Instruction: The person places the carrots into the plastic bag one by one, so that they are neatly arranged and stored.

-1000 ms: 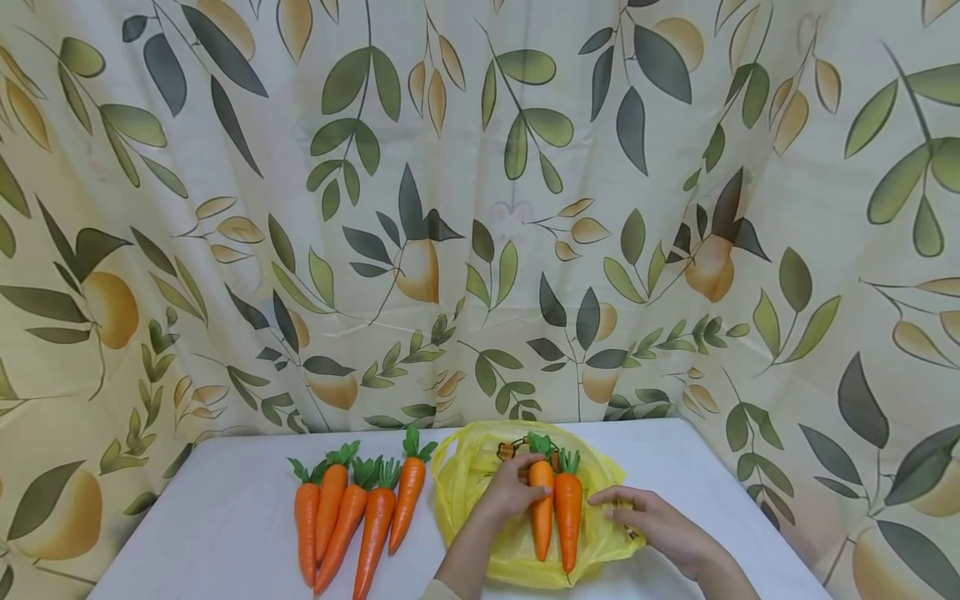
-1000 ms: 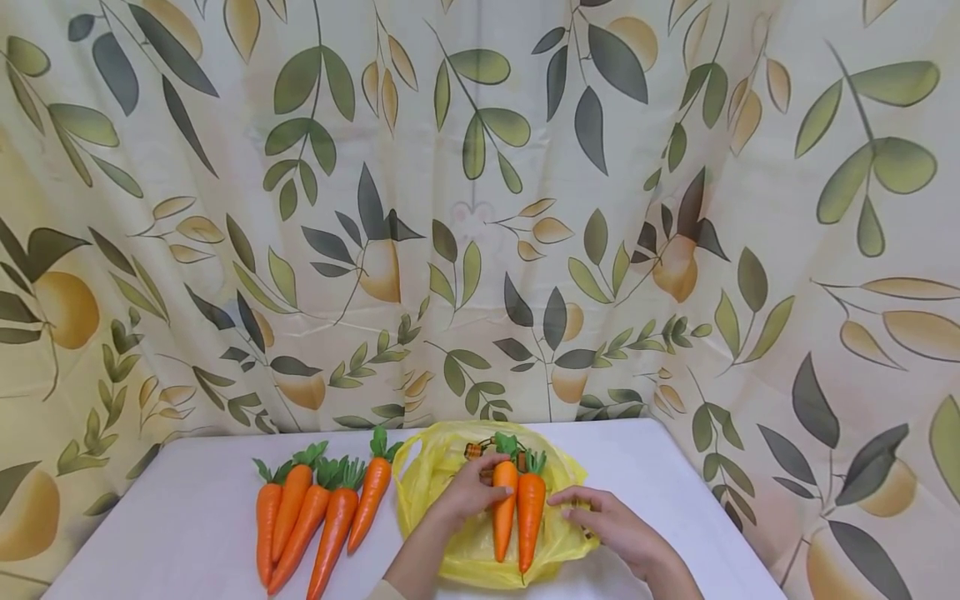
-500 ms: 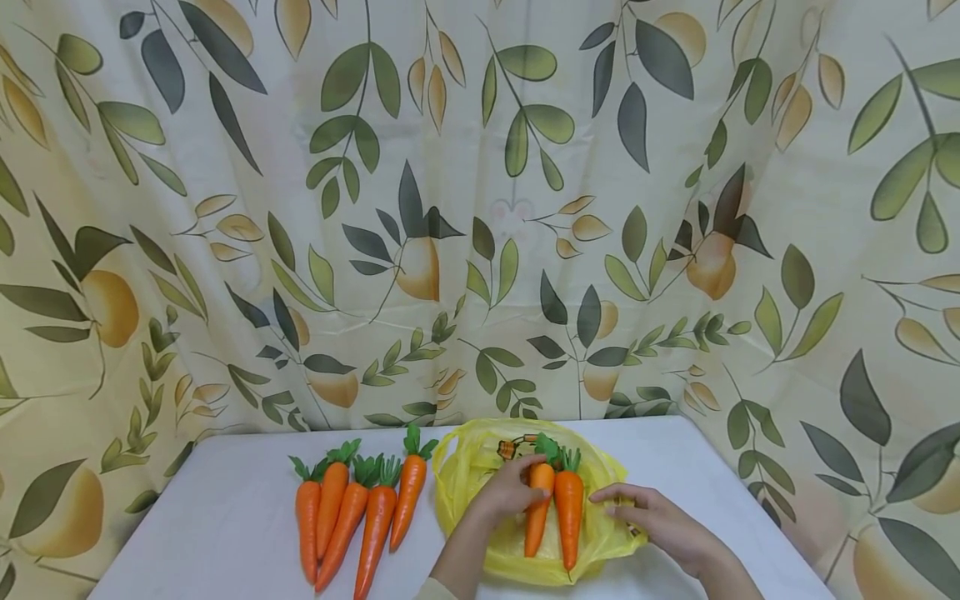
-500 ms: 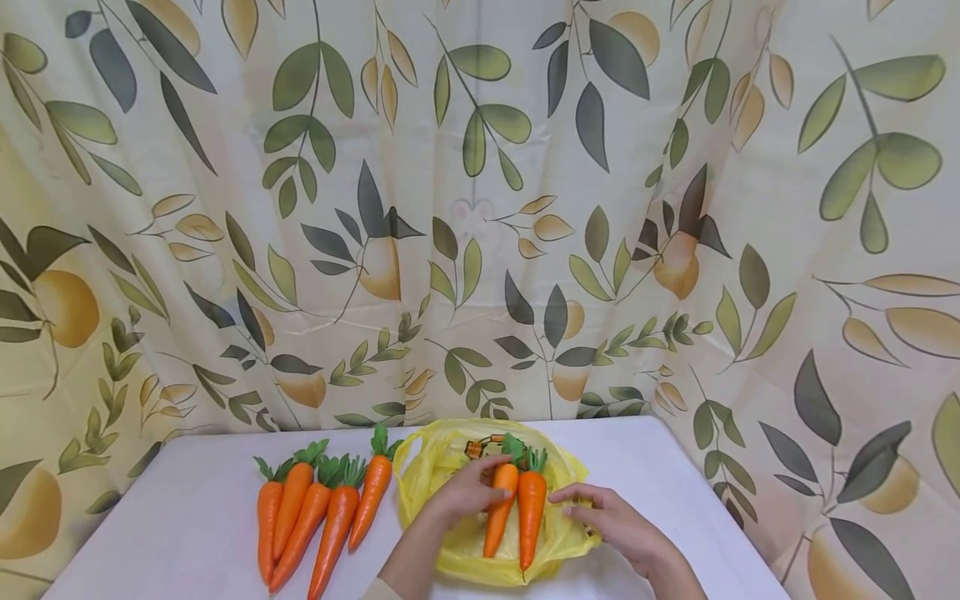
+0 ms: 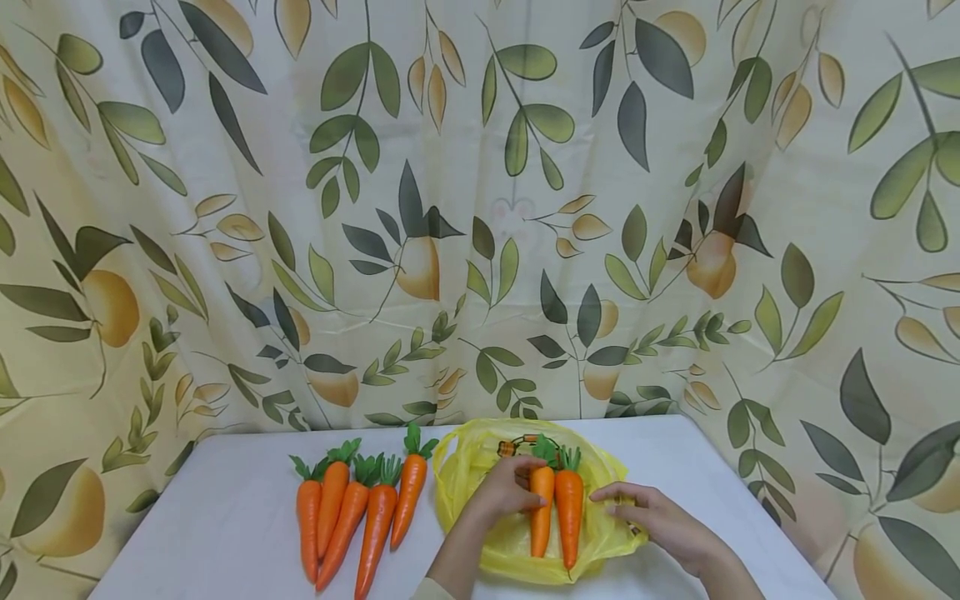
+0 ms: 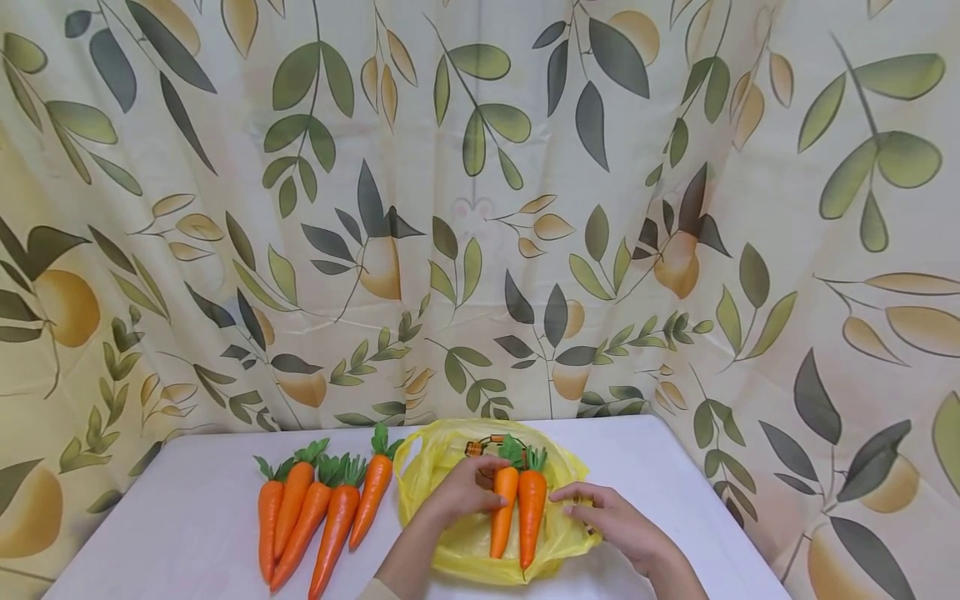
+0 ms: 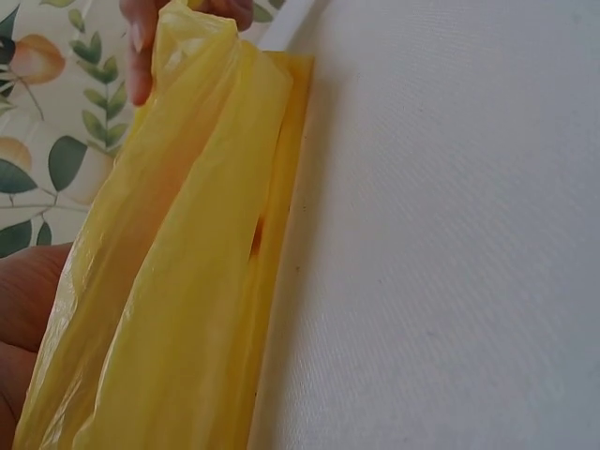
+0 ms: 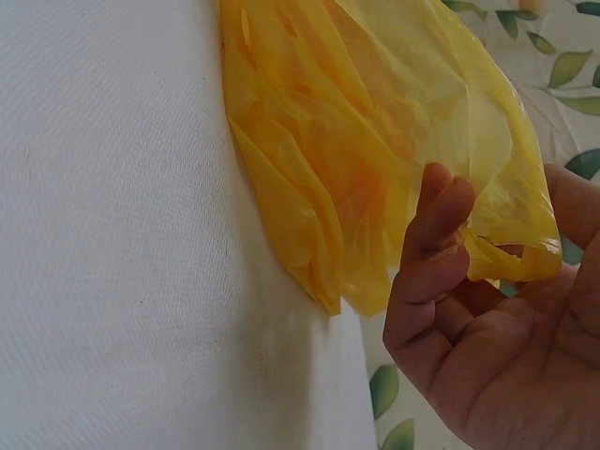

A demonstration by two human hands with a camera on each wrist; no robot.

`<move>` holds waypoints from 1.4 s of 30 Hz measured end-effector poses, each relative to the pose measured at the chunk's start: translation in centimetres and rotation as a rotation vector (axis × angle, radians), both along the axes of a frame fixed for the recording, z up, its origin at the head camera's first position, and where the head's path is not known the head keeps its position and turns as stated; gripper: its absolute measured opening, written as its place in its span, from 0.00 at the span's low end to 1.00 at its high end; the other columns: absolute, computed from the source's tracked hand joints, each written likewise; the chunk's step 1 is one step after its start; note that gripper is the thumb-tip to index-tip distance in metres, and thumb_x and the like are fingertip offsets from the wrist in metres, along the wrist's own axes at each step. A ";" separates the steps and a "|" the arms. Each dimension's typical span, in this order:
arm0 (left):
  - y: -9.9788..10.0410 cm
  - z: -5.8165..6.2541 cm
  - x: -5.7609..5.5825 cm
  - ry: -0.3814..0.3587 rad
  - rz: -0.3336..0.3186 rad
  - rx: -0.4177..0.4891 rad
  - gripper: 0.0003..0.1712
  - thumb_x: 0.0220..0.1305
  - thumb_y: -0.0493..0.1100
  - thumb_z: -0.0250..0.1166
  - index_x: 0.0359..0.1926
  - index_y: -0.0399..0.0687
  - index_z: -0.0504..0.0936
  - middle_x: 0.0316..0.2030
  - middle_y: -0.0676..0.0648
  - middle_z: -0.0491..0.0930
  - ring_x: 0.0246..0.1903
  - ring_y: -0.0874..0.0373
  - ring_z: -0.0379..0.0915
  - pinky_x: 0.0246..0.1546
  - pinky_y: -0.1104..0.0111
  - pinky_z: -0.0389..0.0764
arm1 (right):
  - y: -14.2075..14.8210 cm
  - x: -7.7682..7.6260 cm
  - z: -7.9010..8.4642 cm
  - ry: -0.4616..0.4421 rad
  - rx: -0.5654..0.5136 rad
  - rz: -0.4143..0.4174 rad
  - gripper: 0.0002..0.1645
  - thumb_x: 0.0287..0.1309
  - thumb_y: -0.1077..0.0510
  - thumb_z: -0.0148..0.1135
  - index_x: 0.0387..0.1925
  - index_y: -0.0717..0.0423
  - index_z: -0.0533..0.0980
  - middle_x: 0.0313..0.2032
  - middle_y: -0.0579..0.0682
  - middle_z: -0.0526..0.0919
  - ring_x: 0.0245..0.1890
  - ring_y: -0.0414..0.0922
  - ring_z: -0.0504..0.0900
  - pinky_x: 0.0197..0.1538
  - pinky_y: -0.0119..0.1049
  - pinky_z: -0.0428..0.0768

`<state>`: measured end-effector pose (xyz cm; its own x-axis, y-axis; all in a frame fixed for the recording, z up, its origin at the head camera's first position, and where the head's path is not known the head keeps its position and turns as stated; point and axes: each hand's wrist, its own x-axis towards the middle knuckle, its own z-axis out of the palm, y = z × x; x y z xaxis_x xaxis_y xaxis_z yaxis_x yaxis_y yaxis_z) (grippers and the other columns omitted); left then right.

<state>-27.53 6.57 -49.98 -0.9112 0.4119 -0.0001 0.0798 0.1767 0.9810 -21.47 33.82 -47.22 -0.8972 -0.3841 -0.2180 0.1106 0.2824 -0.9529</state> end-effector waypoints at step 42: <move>-11.5 5.0 0.0 0.027 -0.122 0.008 0.26 0.62 0.32 0.74 0.61 0.43 0.82 0.52 0.43 0.82 0.44 0.50 0.81 0.46 0.61 0.83 | -0.3 0.1 0.1 -0.022 0.036 -0.024 0.21 0.75 0.55 0.56 0.61 0.64 0.77 0.58 0.57 0.75 0.42 0.51 0.80 0.44 0.42 0.81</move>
